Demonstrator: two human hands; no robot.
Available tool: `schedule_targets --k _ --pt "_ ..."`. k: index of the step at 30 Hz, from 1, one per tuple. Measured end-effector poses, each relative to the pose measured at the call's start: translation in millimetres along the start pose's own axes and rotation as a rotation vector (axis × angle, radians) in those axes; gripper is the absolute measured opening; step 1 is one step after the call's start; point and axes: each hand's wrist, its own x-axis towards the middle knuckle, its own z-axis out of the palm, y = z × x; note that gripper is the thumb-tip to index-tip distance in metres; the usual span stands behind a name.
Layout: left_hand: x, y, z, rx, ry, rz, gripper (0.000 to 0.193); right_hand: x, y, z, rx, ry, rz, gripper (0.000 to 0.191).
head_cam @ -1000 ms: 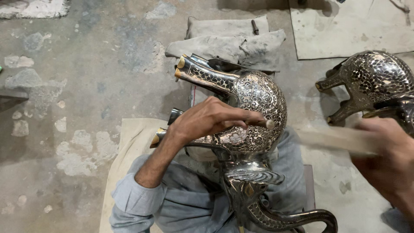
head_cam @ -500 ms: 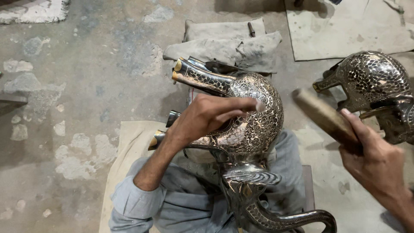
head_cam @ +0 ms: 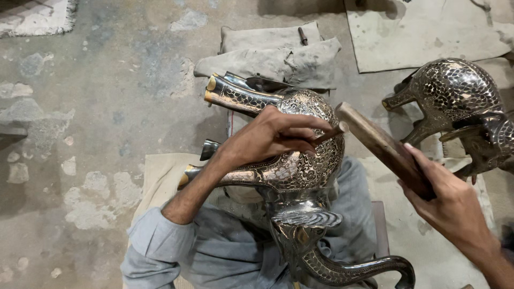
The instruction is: The person uses a hammer and a chisel to engrave intricate patterns onto a silver-colored metal elephant statue. They repeatedly strike the chisel to create detailed designs on the elephant's back and legs.
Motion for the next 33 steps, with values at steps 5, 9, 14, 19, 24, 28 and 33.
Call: schedule_targets --k 5,9,14,19,24,28,33 --pt "4 0 1 -0.001 -0.061 -0.030 0.047 -4 -4 -4 0.012 0.182 -0.207 0.081" --pt "5 -2 -1 -0.011 -0.075 0.007 0.045 -4 -16 -18 -0.239 0.110 -0.179 0.082" --pt "4 -6 1 0.002 -0.067 0.021 0.046 -5 -19 -30 -0.445 0.136 -0.139 0.080" --pt "3 -5 3 0.043 -0.058 0.014 0.044 -10 -5 -26 -0.047 0.388 -0.139 0.065" --pt "2 -2 1 0.039 -0.051 -0.004 0.045 -11 -7 -37 -0.034 0.453 -0.264 0.068" --pt "2 -3 4 0.066 -0.089 -0.085 0.043 -9 -26 -46 -0.090 0.433 -0.197 0.077" --pt "3 -6 3 0.017 -0.048 0.060 0.043 -9 -36 -49 -0.039 0.482 -0.196 0.074"
